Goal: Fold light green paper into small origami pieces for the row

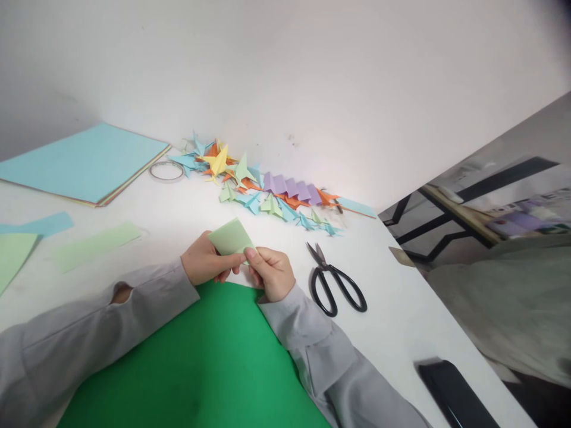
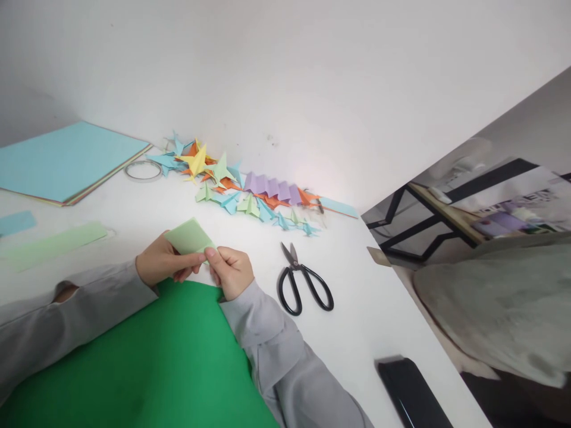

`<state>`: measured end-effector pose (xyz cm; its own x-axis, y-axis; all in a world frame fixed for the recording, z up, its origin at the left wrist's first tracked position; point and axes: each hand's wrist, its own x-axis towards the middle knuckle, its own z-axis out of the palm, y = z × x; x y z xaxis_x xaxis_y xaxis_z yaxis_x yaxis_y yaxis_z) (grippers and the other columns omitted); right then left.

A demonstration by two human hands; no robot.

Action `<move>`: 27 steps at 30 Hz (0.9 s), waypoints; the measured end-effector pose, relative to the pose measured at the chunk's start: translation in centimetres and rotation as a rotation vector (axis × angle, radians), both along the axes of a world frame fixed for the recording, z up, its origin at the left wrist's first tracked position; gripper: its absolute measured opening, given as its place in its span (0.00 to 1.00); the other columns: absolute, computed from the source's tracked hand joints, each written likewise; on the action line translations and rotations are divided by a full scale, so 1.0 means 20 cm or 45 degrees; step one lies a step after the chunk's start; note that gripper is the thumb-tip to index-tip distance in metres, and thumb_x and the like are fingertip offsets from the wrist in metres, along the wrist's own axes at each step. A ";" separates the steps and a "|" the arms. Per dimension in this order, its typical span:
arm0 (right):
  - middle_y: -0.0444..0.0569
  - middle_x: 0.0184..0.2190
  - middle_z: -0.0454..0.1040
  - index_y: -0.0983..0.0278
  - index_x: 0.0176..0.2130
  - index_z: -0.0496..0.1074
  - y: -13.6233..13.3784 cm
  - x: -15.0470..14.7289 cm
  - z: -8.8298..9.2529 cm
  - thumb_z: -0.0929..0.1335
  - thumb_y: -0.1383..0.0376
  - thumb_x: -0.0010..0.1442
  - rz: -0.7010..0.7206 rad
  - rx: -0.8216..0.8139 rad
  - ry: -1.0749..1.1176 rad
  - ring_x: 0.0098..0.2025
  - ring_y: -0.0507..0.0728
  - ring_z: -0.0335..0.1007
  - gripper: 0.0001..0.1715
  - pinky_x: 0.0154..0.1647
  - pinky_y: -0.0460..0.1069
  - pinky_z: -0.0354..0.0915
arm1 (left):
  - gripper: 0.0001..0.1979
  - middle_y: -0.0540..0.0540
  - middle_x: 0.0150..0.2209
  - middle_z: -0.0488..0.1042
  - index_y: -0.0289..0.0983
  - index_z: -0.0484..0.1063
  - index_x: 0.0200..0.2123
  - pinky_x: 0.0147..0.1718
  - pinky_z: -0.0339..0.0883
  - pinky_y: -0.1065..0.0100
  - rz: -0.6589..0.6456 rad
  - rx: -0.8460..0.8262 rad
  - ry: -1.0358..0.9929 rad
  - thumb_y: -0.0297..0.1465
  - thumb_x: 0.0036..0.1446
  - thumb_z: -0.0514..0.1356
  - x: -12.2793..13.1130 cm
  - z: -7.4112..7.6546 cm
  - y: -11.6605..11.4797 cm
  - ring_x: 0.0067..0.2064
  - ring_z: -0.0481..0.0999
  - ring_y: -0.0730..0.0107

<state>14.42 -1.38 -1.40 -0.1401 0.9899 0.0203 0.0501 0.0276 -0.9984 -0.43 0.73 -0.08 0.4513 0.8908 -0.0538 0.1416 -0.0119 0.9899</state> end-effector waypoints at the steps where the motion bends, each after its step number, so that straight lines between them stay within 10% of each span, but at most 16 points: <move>1: 0.38 0.08 0.56 0.64 0.14 0.61 0.00 0.00 0.00 0.65 0.50 0.51 0.011 0.014 -0.005 0.11 0.45 0.46 0.26 0.12 0.44 0.42 | 0.12 0.54 0.08 0.61 0.32 0.66 0.16 0.11 0.54 0.77 -0.013 -0.007 0.004 0.32 0.46 0.59 0.00 0.00 0.00 0.11 0.60 0.80; 27: 0.37 0.08 0.55 0.64 0.13 0.59 -0.01 -0.02 0.00 0.65 0.50 0.51 -0.026 0.110 -0.050 0.12 0.45 0.47 0.27 0.13 0.44 0.45 | 0.13 0.57 0.07 0.58 0.34 0.62 0.13 0.08 0.47 0.78 0.139 -0.107 -0.066 0.31 0.37 0.64 0.02 0.01 0.00 0.10 0.56 0.83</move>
<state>14.06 -1.48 -1.33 -0.1223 0.9874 0.1007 0.0903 0.1122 -0.9896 -0.04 0.72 0.13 0.3559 0.9281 -0.1095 0.0865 0.0840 0.9927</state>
